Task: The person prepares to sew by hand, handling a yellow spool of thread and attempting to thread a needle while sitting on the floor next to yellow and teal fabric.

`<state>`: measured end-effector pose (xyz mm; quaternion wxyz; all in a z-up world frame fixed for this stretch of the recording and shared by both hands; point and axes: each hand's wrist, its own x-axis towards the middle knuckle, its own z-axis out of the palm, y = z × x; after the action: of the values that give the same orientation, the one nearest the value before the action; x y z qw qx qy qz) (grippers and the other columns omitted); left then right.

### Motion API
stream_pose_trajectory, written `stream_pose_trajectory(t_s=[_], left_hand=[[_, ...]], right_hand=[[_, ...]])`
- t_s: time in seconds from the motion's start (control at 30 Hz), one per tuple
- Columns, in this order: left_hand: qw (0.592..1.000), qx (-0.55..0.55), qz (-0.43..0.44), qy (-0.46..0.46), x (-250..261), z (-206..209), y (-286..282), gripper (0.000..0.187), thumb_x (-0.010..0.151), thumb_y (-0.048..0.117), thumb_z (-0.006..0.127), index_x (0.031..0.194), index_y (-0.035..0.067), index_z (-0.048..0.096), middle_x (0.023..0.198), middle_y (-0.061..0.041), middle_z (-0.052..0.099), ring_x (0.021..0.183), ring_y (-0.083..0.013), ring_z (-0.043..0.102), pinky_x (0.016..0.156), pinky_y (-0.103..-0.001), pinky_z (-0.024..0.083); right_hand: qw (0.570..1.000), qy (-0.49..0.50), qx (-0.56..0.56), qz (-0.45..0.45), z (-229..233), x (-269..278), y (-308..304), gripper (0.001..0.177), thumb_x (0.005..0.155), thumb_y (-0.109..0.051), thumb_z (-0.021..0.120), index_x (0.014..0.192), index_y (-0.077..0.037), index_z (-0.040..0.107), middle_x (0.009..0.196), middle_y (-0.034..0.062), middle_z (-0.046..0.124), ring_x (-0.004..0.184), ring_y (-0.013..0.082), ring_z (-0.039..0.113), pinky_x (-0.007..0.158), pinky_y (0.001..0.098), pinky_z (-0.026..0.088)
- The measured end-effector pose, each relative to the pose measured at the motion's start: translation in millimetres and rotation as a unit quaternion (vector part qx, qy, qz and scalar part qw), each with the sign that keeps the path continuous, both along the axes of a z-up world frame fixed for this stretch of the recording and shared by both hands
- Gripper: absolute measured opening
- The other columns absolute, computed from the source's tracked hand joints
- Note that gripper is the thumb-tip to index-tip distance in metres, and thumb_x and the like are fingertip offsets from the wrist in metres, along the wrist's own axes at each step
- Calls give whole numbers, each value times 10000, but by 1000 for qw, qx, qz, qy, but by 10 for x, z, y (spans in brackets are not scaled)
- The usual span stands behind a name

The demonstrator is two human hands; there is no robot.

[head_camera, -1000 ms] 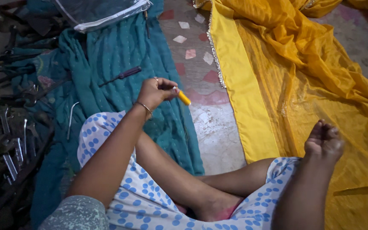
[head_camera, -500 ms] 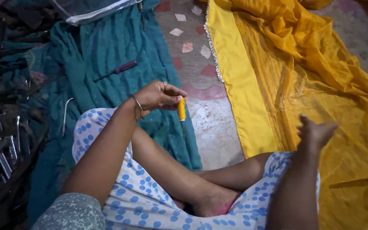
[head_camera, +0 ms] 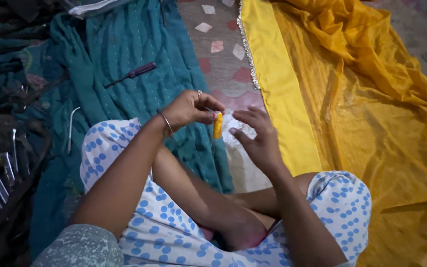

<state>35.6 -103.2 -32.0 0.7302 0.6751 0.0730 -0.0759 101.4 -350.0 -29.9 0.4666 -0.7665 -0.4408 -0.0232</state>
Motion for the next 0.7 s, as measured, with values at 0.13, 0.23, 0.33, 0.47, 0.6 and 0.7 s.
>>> stream_pose_trajectory(t_s=[0.13, 0.23, 0.33, 0.47, 0.6, 0.7], left_hand=[[1000, -5, -9, -8, 1, 15, -39, 284, 851, 47, 767, 1132, 12, 745, 1064, -77, 773, 987, -156, 743, 914, -326, 612], [1000, -11, -19, -11, 19, 27, -75, 270, 856, 40, 759, 1124, 11, 745, 1067, -81, 775, 998, -165, 745, 925, -332, 610], [1000, -17, -22, -2, 30, 15, -95, 253, 863, 31, 755, 1114, 7, 745, 1060, -88, 775, 998, -170, 744, 924, -336, 613], [999, -28, -18, 7, 65, -53, -91, 242, 875, 21, 739, 1116, 6, 735, 1065, -86, 765, 992, -167, 738, 896, -325, 622], [1000, -5, 24, 14, 88, -138, -63, 228, 881, 15, 728, 1108, 3, 722, 1058, -85, 750, 973, -159, 741, 864, -303, 643], [998, 21, 50, 17, 104, -221, -38, 222, 890, 15, 736, 1111, -5, 718, 1055, -90, 744, 949, -157, 733, 837, -295, 633]], right_hand=[[926, 369, -2, 74, -45, -40, 114, 464, 873, -88, 764, 1315, -38, 631, 1246, 56, 705, 1178, 142, 634, 993, 306, 541], [887, 449, 22, 104, -218, -13, 94, 385, 903, -67, 735, 1275, 6, 670, 1089, 57, 714, 1025, 94, 675, 931, 262, 574], [874, 477, 32, 89, -411, 42, 90, 258, 920, -66, 747, 1155, 36, 721, 992, 43, 749, 907, 96, 677, 856, 267, 558], [883, 467, 10, 57, -539, 114, 53, 155, 928, -77, 762, 1028, 36, 727, 896, 22, 734, 828, 94, 664, 793, 269, 551], [890, 454, 3, 52, -509, 157, -9, 133, 936, -93, 754, 999, 14, 709, 886, 16, 707, 826, 97, 654, 792, 274, 545], [881, 466, -6, 82, -416, 211, -94, 126, 930, -97, 738, 1002, 2, 707, 912, 8, 709, 866, 97, 660, 832, 277, 548]])
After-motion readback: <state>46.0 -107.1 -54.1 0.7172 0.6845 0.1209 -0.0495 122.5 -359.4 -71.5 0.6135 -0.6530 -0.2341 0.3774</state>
